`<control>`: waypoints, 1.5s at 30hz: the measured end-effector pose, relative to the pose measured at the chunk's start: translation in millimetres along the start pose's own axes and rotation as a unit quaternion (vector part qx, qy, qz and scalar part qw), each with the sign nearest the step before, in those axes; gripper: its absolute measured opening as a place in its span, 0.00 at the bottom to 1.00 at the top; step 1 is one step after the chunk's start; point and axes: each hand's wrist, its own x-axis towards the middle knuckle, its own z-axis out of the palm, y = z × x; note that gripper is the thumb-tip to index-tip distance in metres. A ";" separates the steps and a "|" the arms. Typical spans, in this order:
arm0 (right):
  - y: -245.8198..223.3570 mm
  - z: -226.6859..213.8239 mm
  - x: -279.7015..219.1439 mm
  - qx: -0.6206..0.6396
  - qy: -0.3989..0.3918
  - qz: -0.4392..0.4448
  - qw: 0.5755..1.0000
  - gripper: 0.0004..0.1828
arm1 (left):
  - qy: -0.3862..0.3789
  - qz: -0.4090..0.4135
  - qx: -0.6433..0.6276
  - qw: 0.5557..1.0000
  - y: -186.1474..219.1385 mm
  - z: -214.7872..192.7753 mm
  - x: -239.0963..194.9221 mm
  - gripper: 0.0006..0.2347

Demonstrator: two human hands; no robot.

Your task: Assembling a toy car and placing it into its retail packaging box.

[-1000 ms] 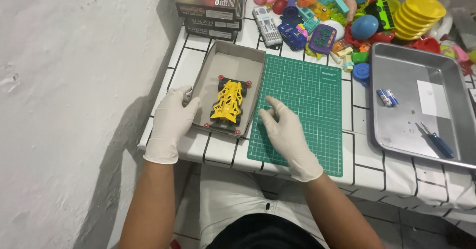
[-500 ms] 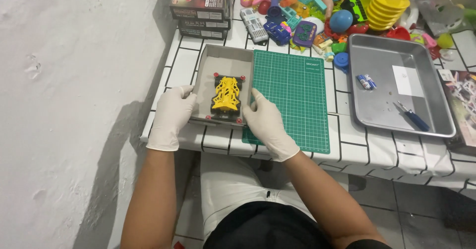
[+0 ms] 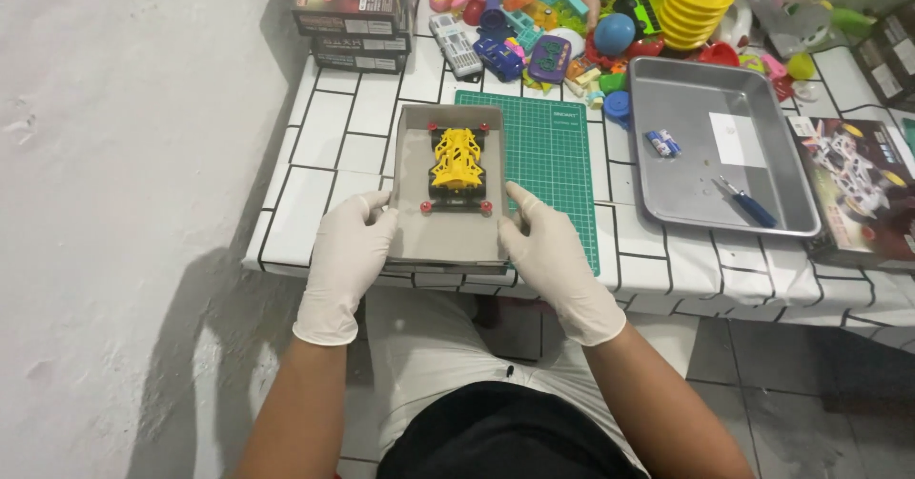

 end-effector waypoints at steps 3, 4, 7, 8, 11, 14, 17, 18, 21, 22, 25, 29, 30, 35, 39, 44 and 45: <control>-14.2 -17.2 -23.0 0.021 0.015 0.009 1.000 0.31 | 0.002 0.002 -0.026 1.000 4.0 8.9 -5.9 0.19; -13.6 -22.4 -26.2 0.019 0.015 0.011 1.000 0.31 | 0.000 0.001 -0.027 1.000 7.5 11.7 -10.0 0.19; -5.6 -36.4 -28.8 0.026 0.024 0.016 0.999 0.30 | -0.006 0.003 -0.053 0.999 14.5 21.5 -16.5 0.18; 1.0 -39.6 -25.6 0.030 0.028 0.017 0.999 0.30 | -0.009 0.002 -0.070 0.997 14.4 25.3 -14.8 0.18; 12.4 -46.9 -22.0 0.042 0.040 0.021 0.998 0.30 | -0.011 0.005 -0.109 0.994 -1.0 43.2 0.9 0.17; 21.6 -51.9 -19.1 0.055 0.051 0.024 0.997 0.31 | -0.010 0.012 -0.152 0.988 -8.0 61.7 9.0 0.18; 30.7 -54.6 -7.7 0.058 0.057 0.026 0.996 0.30 | -0.012 0.016 -0.188 0.982 -0.3 73.6 12.0 0.17; 34.4 -55.1 -3.1 0.054 0.057 0.027 0.997 0.30 | -0.014 0.015 -0.201 0.979 2.8 77.4 12.6 0.17; 42.9 -54.6 6.7 0.042 0.061 0.041 0.996 0.29 | 0.002 0.068 -0.173 0.983 -22.8 100.3 43.0 0.16; 48.4 -53.8 10.3 0.043 0.060 0.042 0.996 0.29 | 0.002 0.067 -0.172 0.983 -20.4 102.5 45.3 0.16; 64.0 -52.9 21.6 0.032 0.066 0.057 0.996 0.30 | -0.009 0.080 -0.129 0.988 -17.0 111.4 53.9 0.15; 77.3 -55.5 34.9 0.030 0.072 0.063 0.995 0.30 | -0.016 0.094 -0.102 0.990 -16.5 122.0 63.1 0.15; 80.3 -55.4 37.1 0.023 0.075 0.059 0.995 0.30 | -0.018 0.102 -0.086 0.991 -16.2 123.3 62.9 0.15; 112.7 -45.5 51.0 0.027 0.084 0.030 0.996 0.30 | -0.005 0.141 -0.034 0.989 -26.5 132.9 63.5 0.15; 133.8 -39.9 56.5 0.031 0.098 -0.021 0.994 0.30 | 0.008 0.168 -0.034 0.985 -25.5 132.7 64.6 0.18; 113.9 -60.0 59.0 0.031 0.043 0.004 0.999 0.42 | 0.026 0.279 0.086 0.956 5.3 124.0 68.5 0.26; 108.9 -63.8 60.5 -0.003 0.043 -0.017 0.999 0.44 | 0.013 0.342 0.151 0.927 14.1 119.9 71.1 0.31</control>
